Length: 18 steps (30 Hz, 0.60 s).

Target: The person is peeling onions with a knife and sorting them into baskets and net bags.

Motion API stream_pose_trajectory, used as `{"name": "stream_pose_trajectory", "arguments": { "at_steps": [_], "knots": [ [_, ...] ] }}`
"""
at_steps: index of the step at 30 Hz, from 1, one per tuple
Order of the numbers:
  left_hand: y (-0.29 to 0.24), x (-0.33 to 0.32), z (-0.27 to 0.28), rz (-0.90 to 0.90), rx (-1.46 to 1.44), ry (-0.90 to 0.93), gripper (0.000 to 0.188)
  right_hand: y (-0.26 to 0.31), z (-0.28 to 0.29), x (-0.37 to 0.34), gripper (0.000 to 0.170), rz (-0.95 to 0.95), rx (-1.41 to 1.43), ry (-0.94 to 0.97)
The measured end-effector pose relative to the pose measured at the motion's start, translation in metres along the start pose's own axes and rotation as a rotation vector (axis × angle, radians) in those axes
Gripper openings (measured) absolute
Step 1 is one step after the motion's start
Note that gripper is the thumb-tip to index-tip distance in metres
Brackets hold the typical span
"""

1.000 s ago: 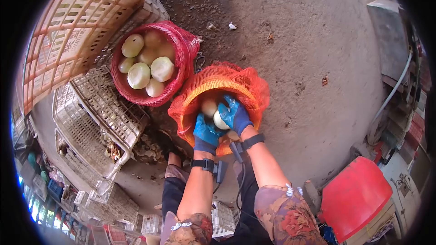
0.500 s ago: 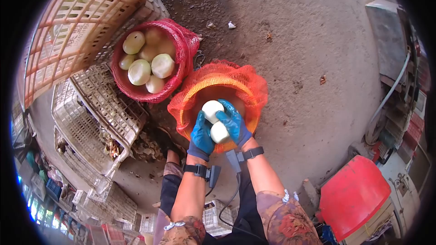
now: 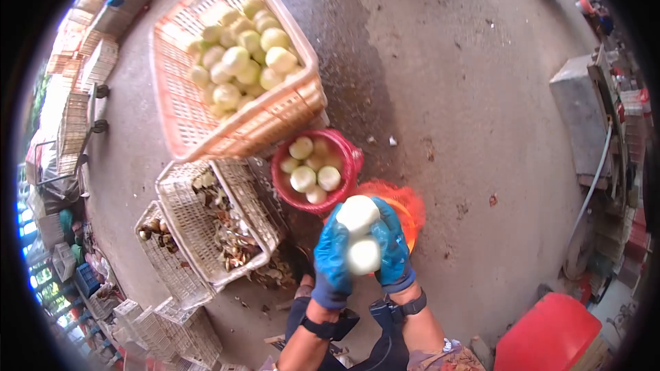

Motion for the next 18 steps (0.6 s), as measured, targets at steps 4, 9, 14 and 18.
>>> {"name": "stream_pose_trajectory", "arguments": {
  "at_steps": [4,9,14,18],
  "knots": [
    [-0.141,0.055,-0.025,-0.343,-0.079,0.116,0.043,0.103,-0.119,0.019,0.036,0.131,-0.003,0.237],
    [-0.227,0.116,0.006,-0.628,0.413,0.170,0.038,0.131,-0.200,0.087,0.040,1.064,-0.569,0.033],
    [-0.200,0.121,0.065,-0.341,0.081,-0.166,0.045,0.037,-0.165,0.076,0.039,-0.101,0.660,0.410],
    [-0.085,0.058,0.070,-0.026,-0.026,0.005,0.040,-0.124,-0.029,0.005,0.038,0.423,-0.808,0.041]
  ]
}}
Point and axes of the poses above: each hand's wrist, its own x-axis towards the middle knuckle, its own z-axis out of the back of the hand, y = z × x, the point moved 3 cm from there along x, towards the middle knuckle, and after that the axes turned 11 degrees about -z, right-handed, at the moved point
